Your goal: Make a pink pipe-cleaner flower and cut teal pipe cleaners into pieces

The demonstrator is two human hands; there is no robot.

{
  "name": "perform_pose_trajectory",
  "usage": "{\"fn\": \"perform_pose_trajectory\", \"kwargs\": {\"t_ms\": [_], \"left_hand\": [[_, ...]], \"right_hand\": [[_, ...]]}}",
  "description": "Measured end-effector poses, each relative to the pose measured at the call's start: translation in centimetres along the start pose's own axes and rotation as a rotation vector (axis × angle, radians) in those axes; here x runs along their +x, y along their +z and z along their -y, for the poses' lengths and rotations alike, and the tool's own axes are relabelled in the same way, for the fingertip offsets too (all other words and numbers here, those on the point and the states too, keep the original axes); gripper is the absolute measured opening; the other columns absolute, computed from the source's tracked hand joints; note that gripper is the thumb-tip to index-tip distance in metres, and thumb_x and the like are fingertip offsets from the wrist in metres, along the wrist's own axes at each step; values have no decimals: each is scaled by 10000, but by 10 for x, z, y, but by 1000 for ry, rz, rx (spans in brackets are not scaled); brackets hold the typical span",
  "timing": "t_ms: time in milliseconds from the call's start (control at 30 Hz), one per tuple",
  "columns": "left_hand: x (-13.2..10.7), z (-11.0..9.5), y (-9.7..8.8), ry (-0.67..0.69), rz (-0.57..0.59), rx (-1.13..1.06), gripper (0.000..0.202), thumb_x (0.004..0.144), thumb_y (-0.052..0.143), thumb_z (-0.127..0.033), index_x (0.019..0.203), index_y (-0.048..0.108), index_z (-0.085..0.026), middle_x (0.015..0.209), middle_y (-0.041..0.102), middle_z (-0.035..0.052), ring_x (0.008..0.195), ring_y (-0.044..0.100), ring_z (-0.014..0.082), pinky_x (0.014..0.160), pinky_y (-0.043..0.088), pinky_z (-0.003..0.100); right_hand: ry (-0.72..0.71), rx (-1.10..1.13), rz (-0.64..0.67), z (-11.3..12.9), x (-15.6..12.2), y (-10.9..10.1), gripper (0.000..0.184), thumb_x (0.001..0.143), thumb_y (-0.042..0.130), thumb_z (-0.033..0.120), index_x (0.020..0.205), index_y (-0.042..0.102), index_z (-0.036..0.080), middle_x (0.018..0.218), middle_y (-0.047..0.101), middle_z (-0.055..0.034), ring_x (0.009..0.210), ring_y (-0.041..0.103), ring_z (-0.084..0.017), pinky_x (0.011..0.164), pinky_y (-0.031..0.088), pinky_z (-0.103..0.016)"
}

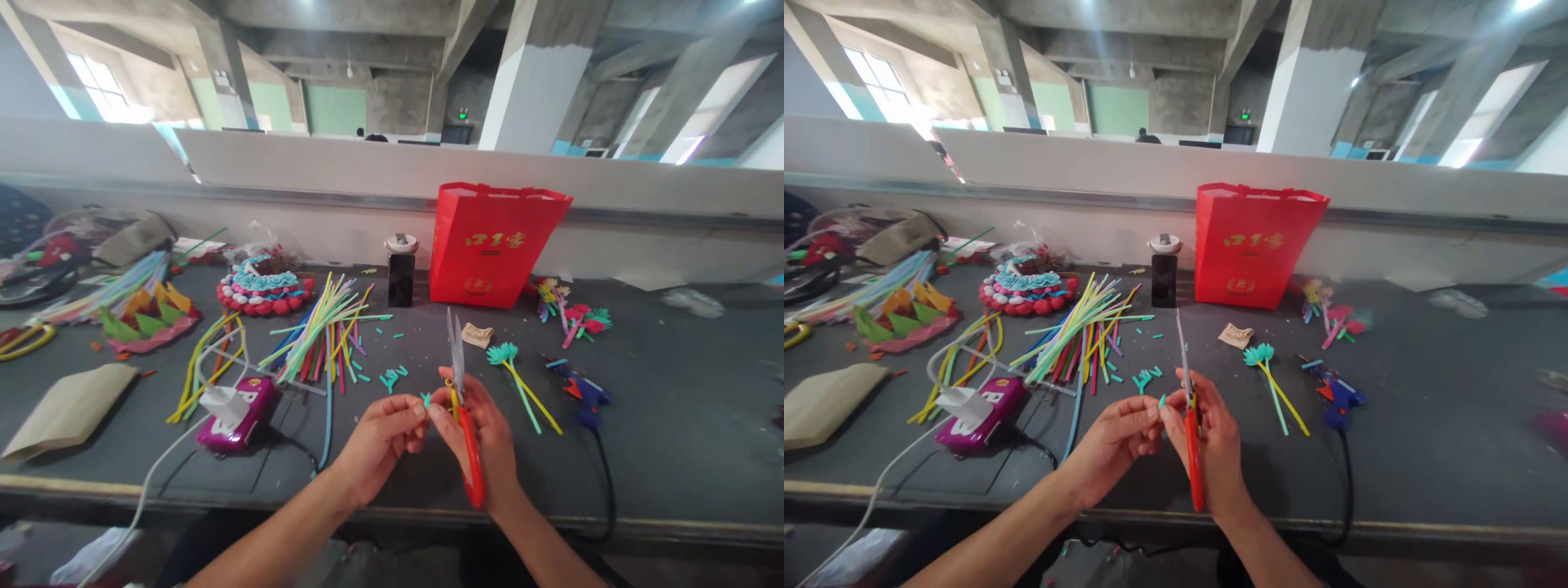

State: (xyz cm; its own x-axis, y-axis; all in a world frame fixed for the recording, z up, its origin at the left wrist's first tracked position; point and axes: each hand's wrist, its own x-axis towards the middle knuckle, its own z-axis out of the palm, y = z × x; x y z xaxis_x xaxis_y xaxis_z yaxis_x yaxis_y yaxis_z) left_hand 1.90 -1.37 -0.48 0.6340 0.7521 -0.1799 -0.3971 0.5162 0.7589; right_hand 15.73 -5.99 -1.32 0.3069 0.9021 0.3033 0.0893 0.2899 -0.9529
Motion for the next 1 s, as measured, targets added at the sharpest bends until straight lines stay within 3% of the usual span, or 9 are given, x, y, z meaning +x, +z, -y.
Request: {"fn": "perform_pose_trajectory", "kwargs": {"t_ms": [167,333,433,667,767,1000], "left_hand": [[1,4,2,-53,32,58,198,756,738,-286,724,641,-117,632,534,6,549,464,77,526,340,210],[-1,3,3,141,-47,334,179,751,734,-296,783,665,-134,678,569,4,599,466,93,550,374,214],[-2,4,3,163,-66,404,217,744,745,-334,759,658,-136,657,557,-7,565,428,83,513,343,210],[-3,-3,2,225,-153,146,136,778,722,-262,758,638,-157,624,541,-33,548,440,67,557,343,205],[-5,-9,0,260,-170,57,128,786,719,-253,758,632,-163,615,542,-38,544,442,66,583,349,207],[-7,-12,1,291,-185,-27,154,748,753,-253,745,630,-161,615,560,-30,548,446,74,595,356,212]], "right_hand": [[39,41,26,3,2,0,348,834,656,265,1172,575,245,802,628,30,583,620,-102,571,560,-218],[14,-80,-36,4,0,0,371,805,665,265,1164,589,211,788,651,5,626,632,-126,571,558,-219],[4,-118,-40,4,-1,0,379,824,651,294,1185,579,205,793,657,-4,631,640,-134,582,560,-227],[-85,-427,10,-8,-5,1,391,889,587,362,1236,564,184,992,702,-71,826,686,-187,772,567,-301],[-158,-533,54,-16,-10,4,384,886,574,303,1251,561,185,1111,680,-104,963,673,-222,848,555,-348],[-281,-683,70,-21,-15,10,417,844,550,177,1260,553,211,1083,672,-90,990,650,-239,858,555,-397]]}}
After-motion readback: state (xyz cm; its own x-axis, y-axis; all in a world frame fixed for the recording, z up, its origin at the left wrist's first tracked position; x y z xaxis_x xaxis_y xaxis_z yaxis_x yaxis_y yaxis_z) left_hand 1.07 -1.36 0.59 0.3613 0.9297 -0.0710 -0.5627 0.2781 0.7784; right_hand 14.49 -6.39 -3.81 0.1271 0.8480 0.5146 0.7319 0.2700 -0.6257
